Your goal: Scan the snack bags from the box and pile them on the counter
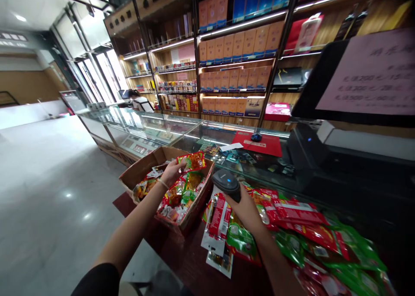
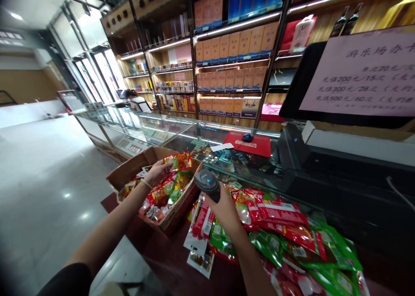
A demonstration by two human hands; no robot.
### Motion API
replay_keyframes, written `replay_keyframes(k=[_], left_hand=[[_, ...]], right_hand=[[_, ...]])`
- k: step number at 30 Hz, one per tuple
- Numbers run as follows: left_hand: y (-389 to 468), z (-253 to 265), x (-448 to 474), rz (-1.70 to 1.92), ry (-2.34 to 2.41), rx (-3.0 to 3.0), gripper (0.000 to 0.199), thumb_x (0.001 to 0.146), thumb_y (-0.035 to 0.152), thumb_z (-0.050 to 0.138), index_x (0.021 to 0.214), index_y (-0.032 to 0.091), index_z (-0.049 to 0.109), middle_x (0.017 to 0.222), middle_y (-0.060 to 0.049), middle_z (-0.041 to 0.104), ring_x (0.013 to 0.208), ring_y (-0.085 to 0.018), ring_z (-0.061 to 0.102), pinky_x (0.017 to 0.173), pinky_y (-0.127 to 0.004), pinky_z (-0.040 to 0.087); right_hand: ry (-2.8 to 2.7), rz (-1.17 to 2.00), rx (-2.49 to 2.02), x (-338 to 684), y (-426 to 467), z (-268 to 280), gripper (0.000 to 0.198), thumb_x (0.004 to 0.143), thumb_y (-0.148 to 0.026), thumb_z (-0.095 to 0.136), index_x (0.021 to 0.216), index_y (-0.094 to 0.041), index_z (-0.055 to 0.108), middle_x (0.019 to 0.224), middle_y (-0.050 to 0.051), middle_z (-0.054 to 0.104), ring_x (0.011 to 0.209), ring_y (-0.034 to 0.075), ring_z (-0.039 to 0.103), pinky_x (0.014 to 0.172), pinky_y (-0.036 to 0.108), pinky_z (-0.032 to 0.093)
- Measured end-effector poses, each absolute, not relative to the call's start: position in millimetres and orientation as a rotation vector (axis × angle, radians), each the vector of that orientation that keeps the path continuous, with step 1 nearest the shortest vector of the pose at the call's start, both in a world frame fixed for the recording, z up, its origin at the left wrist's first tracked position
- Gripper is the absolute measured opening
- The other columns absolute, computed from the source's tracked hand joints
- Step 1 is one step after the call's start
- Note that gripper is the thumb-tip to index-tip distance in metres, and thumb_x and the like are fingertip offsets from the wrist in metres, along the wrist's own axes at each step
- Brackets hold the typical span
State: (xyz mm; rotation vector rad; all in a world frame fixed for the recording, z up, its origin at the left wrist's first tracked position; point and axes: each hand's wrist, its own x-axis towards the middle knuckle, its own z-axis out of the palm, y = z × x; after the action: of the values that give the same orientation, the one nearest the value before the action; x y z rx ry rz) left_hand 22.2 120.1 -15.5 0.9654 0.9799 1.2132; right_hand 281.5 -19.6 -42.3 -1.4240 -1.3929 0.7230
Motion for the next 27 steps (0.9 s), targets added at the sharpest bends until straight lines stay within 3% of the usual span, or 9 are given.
replay_keyframes(k=[7,12,18,22,27], left_hand=[[116,-14,24,1.173,0.932,0.996,0.031,0.055,0.022,0.083,0.072,0.012,0.059,0.053,0.005,0.051,0.045,-0.004,0.044,0.045,-0.016,0.038],[117,-17,25,1.197,0.956,1.029,0.037,0.053,0.027,0.085,0.077,0.013,0.060,0.061,0.003,0.057,0.050,-0.006,0.049,0.049,-0.018,0.044],[110,-12,48,1.060,0.943,1.283,0.044,0.061,0.038,0.082,0.094,0.015,0.064,0.076,0.000,0.065,0.063,-0.011,0.059,0.063,-0.024,0.051],[92,8,93,0.895,0.881,1.480,0.043,0.065,0.042,0.080,0.095,0.015,0.064,0.082,-0.001,0.067,0.070,-0.014,0.060,0.069,-0.025,0.050],[47,21,181,0.756,0.737,1.668,0.035,0.066,0.040,0.079,0.087,0.015,0.066,0.077,-0.001,0.066,0.070,-0.015,0.057,0.065,-0.022,0.046]], right_hand=[[-1.447,0.753,-1.459,282,-22,-42,0.040,0.077,-0.039,0.064,0.112,-0.018,0.062,0.104,0.010,0.072,0.098,0.027,0.066,0.083,0.038,0.049],[-1.398,0.720,-1.444,287,-25,-33,0.038,0.077,-0.039,0.066,0.109,-0.020,0.064,0.104,0.009,0.071,0.095,0.026,0.066,0.080,0.037,0.050],[-1.297,0.640,-1.437,324,-46,-14,0.032,0.077,-0.043,0.064,0.099,-0.020,0.066,0.083,0.005,0.072,0.079,0.023,0.067,0.065,0.031,0.051],[-1.184,0.535,-1.521,370,-80,-5,0.034,0.075,-0.044,0.066,0.098,-0.018,0.066,0.080,0.005,0.071,0.074,0.021,0.065,0.062,0.029,0.050],[-0.973,0.510,-1.698,431,-143,-11,0.032,0.076,-0.048,0.066,0.090,-0.019,0.064,0.049,-0.003,0.055,0.046,0.016,0.053,0.048,0.027,0.042]])
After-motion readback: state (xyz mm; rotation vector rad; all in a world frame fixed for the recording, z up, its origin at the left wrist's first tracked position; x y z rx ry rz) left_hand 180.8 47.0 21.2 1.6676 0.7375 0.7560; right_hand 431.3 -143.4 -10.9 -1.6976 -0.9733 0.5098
